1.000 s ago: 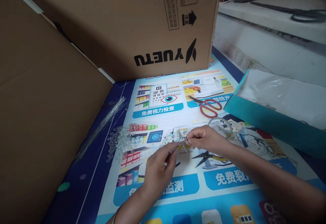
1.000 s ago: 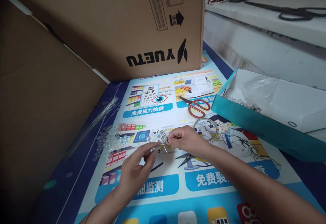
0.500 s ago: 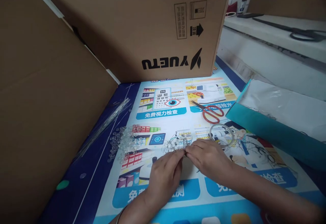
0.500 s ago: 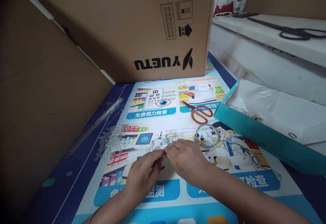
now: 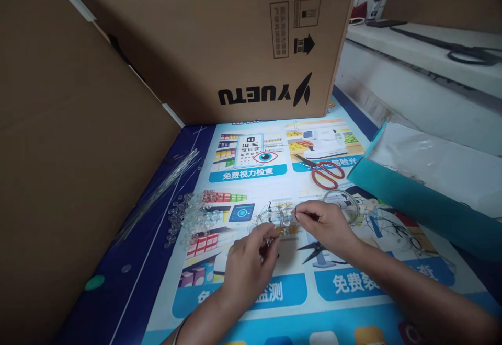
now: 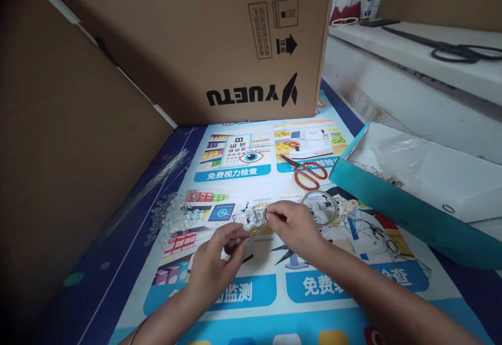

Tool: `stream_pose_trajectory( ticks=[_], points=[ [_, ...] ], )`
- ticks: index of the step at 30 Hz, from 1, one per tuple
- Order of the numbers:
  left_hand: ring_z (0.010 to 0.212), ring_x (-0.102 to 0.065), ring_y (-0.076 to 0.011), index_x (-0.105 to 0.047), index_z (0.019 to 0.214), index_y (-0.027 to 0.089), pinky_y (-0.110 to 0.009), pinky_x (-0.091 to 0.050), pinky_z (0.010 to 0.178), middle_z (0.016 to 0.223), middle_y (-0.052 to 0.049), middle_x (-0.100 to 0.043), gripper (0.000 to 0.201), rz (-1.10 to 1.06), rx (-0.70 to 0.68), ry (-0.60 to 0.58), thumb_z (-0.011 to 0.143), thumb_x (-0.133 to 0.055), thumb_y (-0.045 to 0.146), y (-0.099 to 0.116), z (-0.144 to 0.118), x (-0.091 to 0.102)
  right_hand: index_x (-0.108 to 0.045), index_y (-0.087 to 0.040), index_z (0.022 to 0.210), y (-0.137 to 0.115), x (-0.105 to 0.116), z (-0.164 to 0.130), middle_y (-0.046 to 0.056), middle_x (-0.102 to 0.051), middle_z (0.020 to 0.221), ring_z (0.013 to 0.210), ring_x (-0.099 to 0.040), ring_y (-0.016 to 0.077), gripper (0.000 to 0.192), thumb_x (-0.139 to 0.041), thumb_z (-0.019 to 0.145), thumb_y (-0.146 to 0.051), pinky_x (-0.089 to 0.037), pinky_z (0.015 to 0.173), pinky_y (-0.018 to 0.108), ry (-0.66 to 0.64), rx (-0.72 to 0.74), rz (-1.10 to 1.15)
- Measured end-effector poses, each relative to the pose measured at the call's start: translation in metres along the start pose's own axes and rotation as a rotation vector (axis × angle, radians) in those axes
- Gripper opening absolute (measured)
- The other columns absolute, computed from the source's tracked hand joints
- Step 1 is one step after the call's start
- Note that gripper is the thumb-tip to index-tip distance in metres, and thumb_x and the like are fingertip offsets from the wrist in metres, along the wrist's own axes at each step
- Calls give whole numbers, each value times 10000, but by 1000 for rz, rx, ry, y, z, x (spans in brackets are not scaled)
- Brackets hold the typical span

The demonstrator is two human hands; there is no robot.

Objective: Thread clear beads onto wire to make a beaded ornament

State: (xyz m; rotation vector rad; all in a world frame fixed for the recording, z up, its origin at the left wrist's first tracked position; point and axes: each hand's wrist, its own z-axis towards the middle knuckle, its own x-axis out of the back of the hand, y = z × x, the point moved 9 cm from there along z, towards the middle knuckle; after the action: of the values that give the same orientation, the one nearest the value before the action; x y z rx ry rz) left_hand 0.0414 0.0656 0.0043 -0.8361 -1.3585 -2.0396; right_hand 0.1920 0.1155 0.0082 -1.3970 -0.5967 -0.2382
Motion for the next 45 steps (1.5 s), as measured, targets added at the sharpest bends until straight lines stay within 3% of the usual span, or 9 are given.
stream_pose_trajectory(
  ticks=[9, 13, 21, 30, 45],
  points=[
    [618, -608, -110, -515, 1001, 214, -210, -467, 573, 793, -4, -667, 180, -72, 51, -2, 821, -508, 218, -6, 3, 7, -571, -159, 663, 14, -19, 3, -21, -488, 604, 576, -426, 101, 184, -465, 793, -235, -312, 524, 199, -185, -89, 213],
    [665, -615, -122, -532, 991, 201, -214, -478, 607, 809, -19, -660, 173, -108, 73, 14, 822, -501, 221, -7, 5, 10, -537, -157, 611, 10, -28, 1, -33, -439, 568, 554, -390, 89, 222, -455, 797, -246, -298, 517, 193, -312, -56, 292],
    [639, -605, -106, -530, 973, 206, -202, -457, 600, 787, 3, -654, 157, -112, 72, -4, 819, -497, 194, -5, 4, 6, -648, -171, 725, 19, -42, -6, -26, -501, 599, 547, -411, 88, 164, -503, 754, -243, -311, 496, 190, -405, -138, 232],
    [679, -625, -109, -521, 977, 215, -205, -456, 620, 818, 6, -662, 154, -95, 71, -36, 829, -486, 189, -6, 4, 2, -639, -146, 717, 26, -43, -8, -21, -518, 558, 490, -397, 74, 123, -570, 691, -244, -300, 450, 189, -272, -278, 346],
    [693, -625, -132, -498, 978, 251, -233, -430, 608, 808, 28, -662, 142, -33, 27, -115, 853, -458, 198, -4, 1, -11, -603, -154, 678, 23, -50, -11, -35, -490, 556, 515, -412, 72, 63, -543, 685, -169, -310, 471, 187, -202, -208, 440]
  ],
)
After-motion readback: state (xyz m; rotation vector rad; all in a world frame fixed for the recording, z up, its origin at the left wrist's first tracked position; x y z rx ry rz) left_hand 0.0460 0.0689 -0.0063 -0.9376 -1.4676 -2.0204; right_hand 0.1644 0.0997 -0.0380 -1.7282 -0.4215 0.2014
